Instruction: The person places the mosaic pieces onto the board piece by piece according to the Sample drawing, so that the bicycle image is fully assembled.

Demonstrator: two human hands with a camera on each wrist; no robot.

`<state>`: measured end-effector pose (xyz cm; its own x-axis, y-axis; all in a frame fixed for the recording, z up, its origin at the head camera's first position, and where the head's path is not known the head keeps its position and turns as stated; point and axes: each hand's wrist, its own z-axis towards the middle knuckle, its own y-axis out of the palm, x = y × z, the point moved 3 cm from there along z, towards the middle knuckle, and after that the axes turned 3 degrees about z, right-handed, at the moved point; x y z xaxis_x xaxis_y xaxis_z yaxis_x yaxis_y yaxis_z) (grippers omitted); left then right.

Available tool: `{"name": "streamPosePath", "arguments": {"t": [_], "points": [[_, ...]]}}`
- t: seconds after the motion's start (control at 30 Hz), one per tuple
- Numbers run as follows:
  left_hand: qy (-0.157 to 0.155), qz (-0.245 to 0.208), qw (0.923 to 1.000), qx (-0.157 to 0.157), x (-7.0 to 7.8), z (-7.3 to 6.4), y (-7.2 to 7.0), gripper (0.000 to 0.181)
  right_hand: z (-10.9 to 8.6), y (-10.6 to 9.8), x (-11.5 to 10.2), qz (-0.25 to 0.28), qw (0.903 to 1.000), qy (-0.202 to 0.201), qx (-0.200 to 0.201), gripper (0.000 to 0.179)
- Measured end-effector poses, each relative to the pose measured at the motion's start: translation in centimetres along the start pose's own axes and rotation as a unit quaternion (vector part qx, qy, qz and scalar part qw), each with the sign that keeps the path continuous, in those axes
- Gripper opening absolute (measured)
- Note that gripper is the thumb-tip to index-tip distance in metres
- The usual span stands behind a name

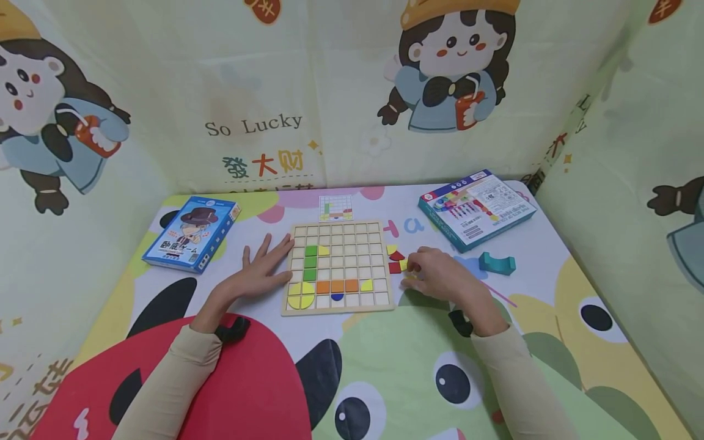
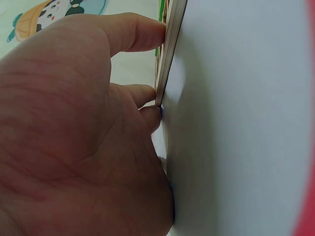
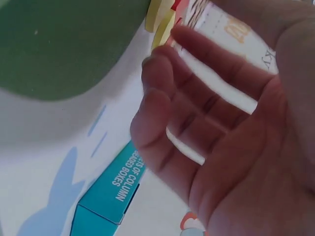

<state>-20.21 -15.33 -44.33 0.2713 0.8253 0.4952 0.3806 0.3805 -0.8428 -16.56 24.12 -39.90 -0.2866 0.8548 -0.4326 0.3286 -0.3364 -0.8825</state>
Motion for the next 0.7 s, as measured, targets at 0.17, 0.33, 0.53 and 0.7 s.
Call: {"name": "streamPosePath", "arguments": {"t": [0.17, 0.33, 0.53, 0.7], "points": [[0.001, -0.001, 1.0000, 0.000, 0.02, -0.03, 0.01, 0.087, 0.01, -0.21, 0.18, -0.007, 0.9988, 0.049, -0.001, 0.031], [0.001, -0.002, 1.0000, 0.001, 0.02, -0.02, -0.03, 0.087, -0.01, 0.05, 0.37, -0.017, 0.9971, 0.072, -0.016, 0.033], [-0.002, -0.003, 1.0000, 0.000, 0.01, -0.01, -0.01, 0.086, 0.10, 0.34, 0.25, -0.023, 0.9972, 0.070, -0.015, 0.034], [-0.002, -0.002, 1.0000, 0.002, -0.11, 0.04, 0.04, 0.086, 0.18, 0.50, 0.00, -0.018, 0.9985, 0.051, -0.010, 0.031]]}}
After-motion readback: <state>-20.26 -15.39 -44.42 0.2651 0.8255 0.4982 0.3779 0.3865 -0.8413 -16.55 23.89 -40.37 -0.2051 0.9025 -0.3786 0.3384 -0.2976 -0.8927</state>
